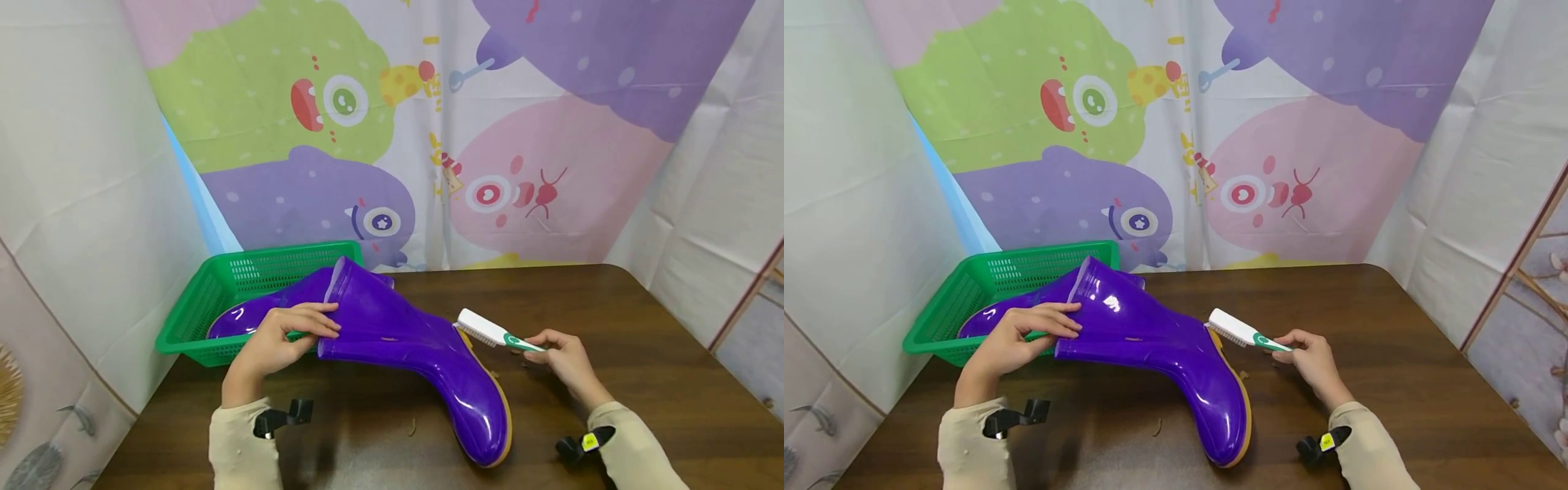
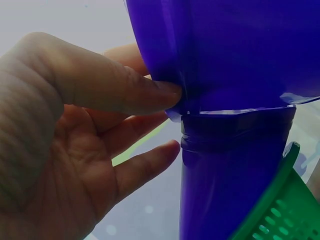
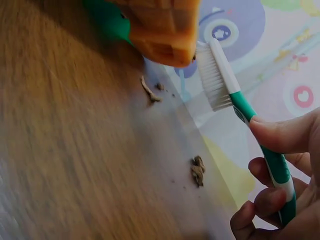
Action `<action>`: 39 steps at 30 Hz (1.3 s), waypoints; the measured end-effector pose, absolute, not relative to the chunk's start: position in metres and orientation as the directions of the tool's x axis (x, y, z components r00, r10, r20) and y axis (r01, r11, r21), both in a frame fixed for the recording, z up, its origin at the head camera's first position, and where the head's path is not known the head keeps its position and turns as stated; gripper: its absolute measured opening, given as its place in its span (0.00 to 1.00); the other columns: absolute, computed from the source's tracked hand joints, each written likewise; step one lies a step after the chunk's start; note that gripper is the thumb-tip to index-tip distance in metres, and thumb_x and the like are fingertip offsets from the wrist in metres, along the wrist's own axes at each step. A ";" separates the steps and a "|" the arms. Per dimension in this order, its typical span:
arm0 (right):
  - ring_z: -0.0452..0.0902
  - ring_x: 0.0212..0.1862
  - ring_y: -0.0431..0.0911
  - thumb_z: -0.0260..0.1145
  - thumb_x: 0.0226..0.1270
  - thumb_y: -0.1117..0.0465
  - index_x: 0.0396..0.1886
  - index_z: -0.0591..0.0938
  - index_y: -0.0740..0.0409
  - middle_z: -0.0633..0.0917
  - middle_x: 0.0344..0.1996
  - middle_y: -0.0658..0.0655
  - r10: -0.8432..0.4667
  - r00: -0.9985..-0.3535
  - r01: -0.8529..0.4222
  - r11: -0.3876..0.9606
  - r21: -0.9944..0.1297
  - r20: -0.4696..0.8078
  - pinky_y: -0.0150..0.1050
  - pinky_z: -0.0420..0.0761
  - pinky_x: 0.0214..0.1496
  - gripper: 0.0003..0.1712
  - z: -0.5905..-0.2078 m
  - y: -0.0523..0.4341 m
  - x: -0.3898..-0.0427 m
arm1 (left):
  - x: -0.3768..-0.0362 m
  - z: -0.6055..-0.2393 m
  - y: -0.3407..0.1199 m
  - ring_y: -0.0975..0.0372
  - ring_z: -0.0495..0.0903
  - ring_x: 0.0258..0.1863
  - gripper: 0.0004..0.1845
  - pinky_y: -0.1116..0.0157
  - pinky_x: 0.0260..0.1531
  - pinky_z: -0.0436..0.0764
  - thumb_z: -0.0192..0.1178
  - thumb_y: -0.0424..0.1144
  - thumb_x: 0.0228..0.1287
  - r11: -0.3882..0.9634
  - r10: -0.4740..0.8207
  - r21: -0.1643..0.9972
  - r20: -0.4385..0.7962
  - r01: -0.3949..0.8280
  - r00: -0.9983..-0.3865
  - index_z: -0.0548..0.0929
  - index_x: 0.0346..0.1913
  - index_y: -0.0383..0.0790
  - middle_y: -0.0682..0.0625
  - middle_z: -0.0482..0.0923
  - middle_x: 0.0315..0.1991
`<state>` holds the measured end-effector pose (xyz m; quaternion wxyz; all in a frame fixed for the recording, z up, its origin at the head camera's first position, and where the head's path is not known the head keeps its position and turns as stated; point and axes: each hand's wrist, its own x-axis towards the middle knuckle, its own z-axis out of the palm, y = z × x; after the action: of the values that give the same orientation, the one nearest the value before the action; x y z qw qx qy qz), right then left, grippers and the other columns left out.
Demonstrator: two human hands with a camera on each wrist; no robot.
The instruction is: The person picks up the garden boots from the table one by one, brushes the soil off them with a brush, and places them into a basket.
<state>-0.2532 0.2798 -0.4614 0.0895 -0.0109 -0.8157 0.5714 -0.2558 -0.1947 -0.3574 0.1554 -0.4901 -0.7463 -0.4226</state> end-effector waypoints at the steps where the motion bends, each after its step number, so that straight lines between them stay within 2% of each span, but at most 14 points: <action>1: 0.74 0.29 0.39 0.73 0.51 0.73 0.41 0.84 0.75 0.87 0.28 0.55 0.121 -0.983 -0.085 0.364 -0.927 0.137 0.33 0.72 0.28 0.15 -0.461 0.282 -0.253 | -0.256 -0.357 -0.195 0.60 0.77 0.61 0.21 0.70 0.59 0.73 0.56 0.11 0.51 0.164 0.599 0.480 0.645 0.862 -0.474 0.90 0.38 0.35 0.44 0.87 0.40; 5: 0.75 0.34 0.42 0.75 0.50 0.71 0.38 0.86 0.71 0.87 0.33 0.59 0.131 -0.976 -0.091 0.480 -0.873 0.174 0.35 0.74 0.33 0.14 -0.460 0.288 -0.252 | -0.255 -0.357 -0.195 0.60 0.77 0.61 0.21 0.70 0.59 0.73 0.55 0.11 0.51 0.169 0.598 0.486 0.641 0.858 -0.481 0.90 0.38 0.35 0.44 0.87 0.40; 7: 0.73 0.34 0.44 0.76 0.50 0.69 0.37 0.87 0.68 0.87 0.35 0.60 0.139 -0.974 -0.078 0.544 -0.835 0.181 0.36 0.74 0.32 0.13 -0.460 0.290 -0.251 | -0.255 -0.357 -0.196 0.60 0.77 0.61 0.21 0.70 0.59 0.73 0.55 0.11 0.51 0.168 0.599 0.487 0.640 0.857 -0.481 0.90 0.38 0.35 0.44 0.87 0.40; 10: 0.74 0.35 0.45 0.76 0.51 0.68 0.38 0.87 0.67 0.87 0.35 0.60 0.149 -0.974 -0.056 0.569 -0.820 0.170 0.36 0.74 0.32 0.12 -0.458 0.292 -0.249 | -0.254 -0.357 -0.196 0.60 0.77 0.61 0.21 0.70 0.59 0.73 0.55 0.11 0.50 0.170 0.600 0.480 0.643 0.861 -0.476 0.90 0.38 0.35 0.44 0.87 0.40; 13: 0.75 0.36 0.43 0.75 0.54 0.67 0.41 0.86 0.68 0.86 0.32 0.55 0.154 -0.974 -0.067 0.504 -0.861 0.166 0.35 0.76 0.35 0.14 -0.452 0.288 -0.247 | -0.254 -0.357 -0.197 0.60 0.77 0.61 0.21 0.70 0.59 0.72 0.55 0.11 0.51 0.176 0.597 0.479 0.642 0.860 -0.480 0.90 0.38 0.35 0.45 0.88 0.40; 16: 0.78 0.35 0.40 0.74 0.56 0.69 0.42 0.85 0.71 0.86 0.30 0.48 0.116 -0.969 -0.151 0.417 -0.896 0.217 0.34 0.78 0.35 0.14 -0.446 0.279 -0.245 | -0.254 -0.356 -0.197 0.59 0.78 0.61 0.21 0.70 0.60 0.72 0.55 0.12 0.51 0.178 0.592 0.485 0.643 0.856 -0.487 0.90 0.38 0.35 0.45 0.88 0.40; 20: 0.81 0.33 0.39 0.73 0.55 0.74 0.40 0.83 0.76 0.86 0.31 0.46 -0.038 -0.958 -0.282 0.285 -0.916 0.283 0.35 0.82 0.33 0.13 -0.444 0.265 -0.242 | -0.255 -0.356 -0.197 0.60 0.77 0.61 0.21 0.69 0.59 0.73 0.54 0.11 0.51 0.154 0.592 0.489 0.650 0.859 -0.476 0.90 0.39 0.34 0.45 0.88 0.40; 23: 0.81 0.33 0.39 0.71 0.56 0.76 0.39 0.81 0.77 0.86 0.32 0.47 -0.139 -0.952 -0.300 0.220 -0.928 0.274 0.35 0.83 0.33 0.12 -0.448 0.262 -0.241 | -0.255 -0.357 -0.196 0.60 0.77 0.61 0.22 0.69 0.59 0.73 0.54 0.11 0.51 0.133 0.596 0.490 0.654 0.861 -0.465 0.90 0.39 0.34 0.44 0.87 0.41; 24: 0.79 0.31 0.37 0.71 0.56 0.76 0.39 0.81 0.77 0.85 0.32 0.46 -0.149 -0.955 -0.286 0.219 -0.933 0.257 0.33 0.81 0.31 0.11 -0.450 0.263 -0.241 | -0.256 -0.358 -0.196 0.60 0.76 0.62 0.22 0.69 0.59 0.73 0.54 0.11 0.51 0.129 0.599 0.493 0.653 0.860 -0.464 0.90 0.39 0.34 0.44 0.87 0.41; 30: 0.78 0.28 0.39 0.71 0.54 0.74 0.38 0.82 0.75 0.86 0.31 0.48 -0.129 -0.981 -0.175 0.251 -0.952 0.147 0.35 0.80 0.28 0.12 -0.453 0.279 -0.244 | -0.256 -0.360 -0.197 0.62 0.75 0.62 0.21 0.69 0.59 0.73 0.55 0.11 0.53 0.151 0.611 0.526 0.616 0.837 -0.497 0.90 0.40 0.34 0.44 0.87 0.42; 34: 0.80 0.33 0.41 0.72 0.52 0.74 0.39 0.83 0.76 0.86 0.32 0.51 -0.095 -0.983 -0.179 0.330 -0.927 0.156 0.37 0.82 0.34 0.13 -0.439 0.289 -0.245 | -0.256 -0.360 -0.197 0.62 0.75 0.62 0.21 0.69 0.60 0.72 0.56 0.11 0.53 0.159 0.605 0.523 0.619 0.838 -0.501 0.90 0.39 0.34 0.44 0.87 0.42; 39: 0.77 0.33 0.38 0.73 0.55 0.72 0.40 0.85 0.73 0.86 0.33 0.53 -0.027 -0.972 -0.223 0.418 -0.881 0.233 0.35 0.81 0.33 0.12 -0.423 0.289 -0.240 | -0.256 -0.360 -0.195 0.63 0.76 0.62 0.21 0.70 0.59 0.73 0.55 0.10 0.52 0.134 0.600 0.502 0.645 0.854 -0.473 0.90 0.39 0.33 0.44 0.87 0.41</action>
<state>-0.2402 0.2889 -0.4234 0.0917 0.0745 -0.8371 0.5342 -0.2561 -0.1954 -0.3603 0.1454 -0.4920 -0.7389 -0.4368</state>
